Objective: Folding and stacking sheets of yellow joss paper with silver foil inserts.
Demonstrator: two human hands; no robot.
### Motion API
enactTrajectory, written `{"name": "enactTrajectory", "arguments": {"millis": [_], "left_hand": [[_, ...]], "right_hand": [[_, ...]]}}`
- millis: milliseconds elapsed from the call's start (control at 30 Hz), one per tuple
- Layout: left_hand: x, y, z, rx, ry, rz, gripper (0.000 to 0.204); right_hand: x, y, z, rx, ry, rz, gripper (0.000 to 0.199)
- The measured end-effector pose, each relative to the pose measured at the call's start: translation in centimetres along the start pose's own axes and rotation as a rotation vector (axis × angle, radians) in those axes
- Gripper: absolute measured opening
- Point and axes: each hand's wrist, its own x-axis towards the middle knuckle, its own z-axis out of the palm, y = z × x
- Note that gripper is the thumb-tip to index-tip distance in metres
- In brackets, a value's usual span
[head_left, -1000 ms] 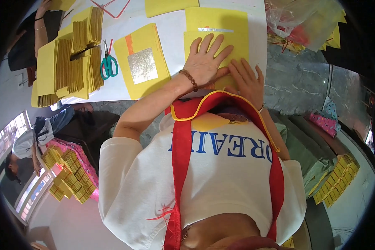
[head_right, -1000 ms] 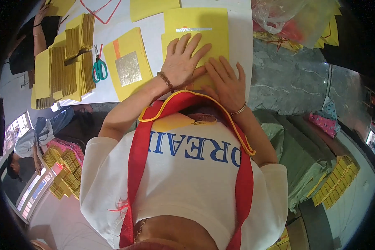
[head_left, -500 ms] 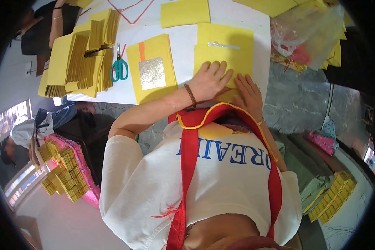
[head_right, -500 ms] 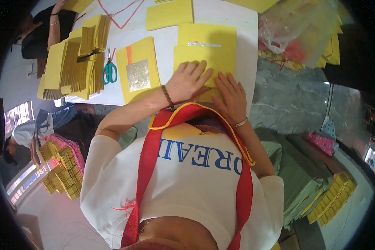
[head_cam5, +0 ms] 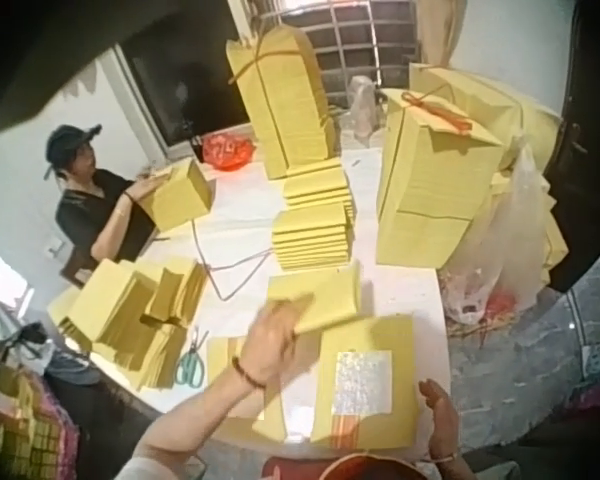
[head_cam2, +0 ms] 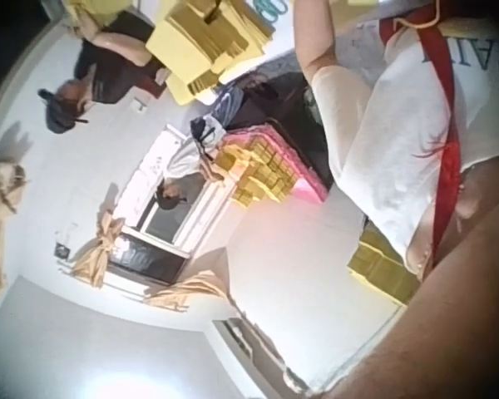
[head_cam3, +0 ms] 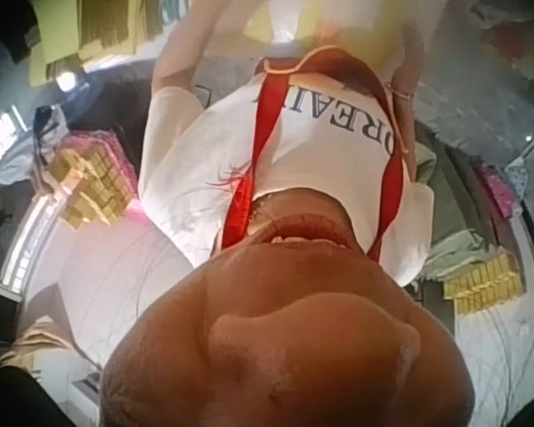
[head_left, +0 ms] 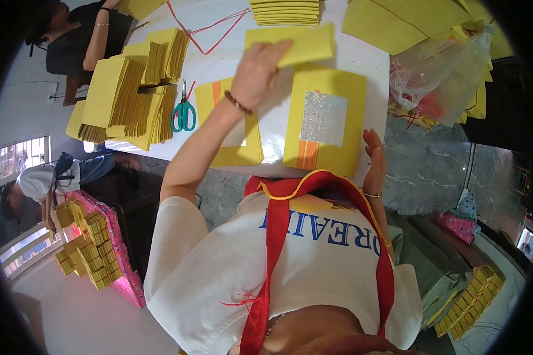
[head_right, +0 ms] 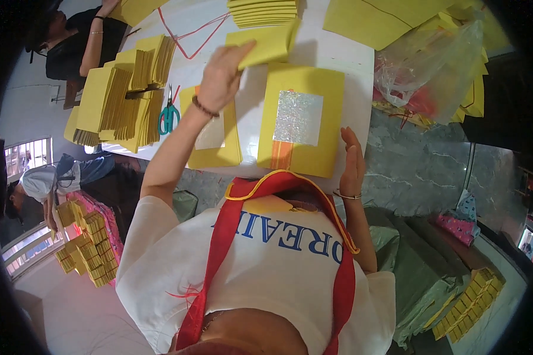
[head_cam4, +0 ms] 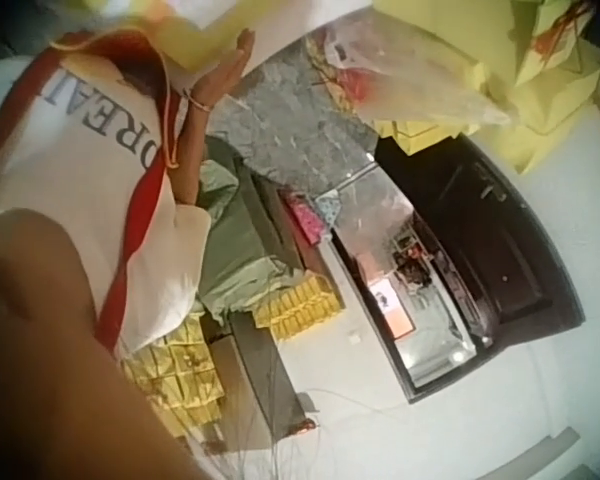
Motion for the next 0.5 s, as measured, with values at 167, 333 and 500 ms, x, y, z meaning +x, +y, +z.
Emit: {"name": "enactTrajectory", "arguments": {"millis": [167, 333, 500], "left_hand": [[0.7, -8.3, 5.4, 0.321, -0.024, 0.073, 0.049], [-0.1, -10.5, 8.3, 0.404, -0.12, 0.084, 0.047], [-0.9, -10.7, 9.1, 0.432, -0.308, 0.066, 0.05]], "right_hand": [[0.0, 1.0, 0.5, -0.055, -0.004, -0.053, 0.043], [0.0, 1.5, 0.7, -0.006, 0.001, -0.083, 0.04], [0.2, 1.3, 0.8, -0.027, 0.018, -0.086, 0.039]]}}
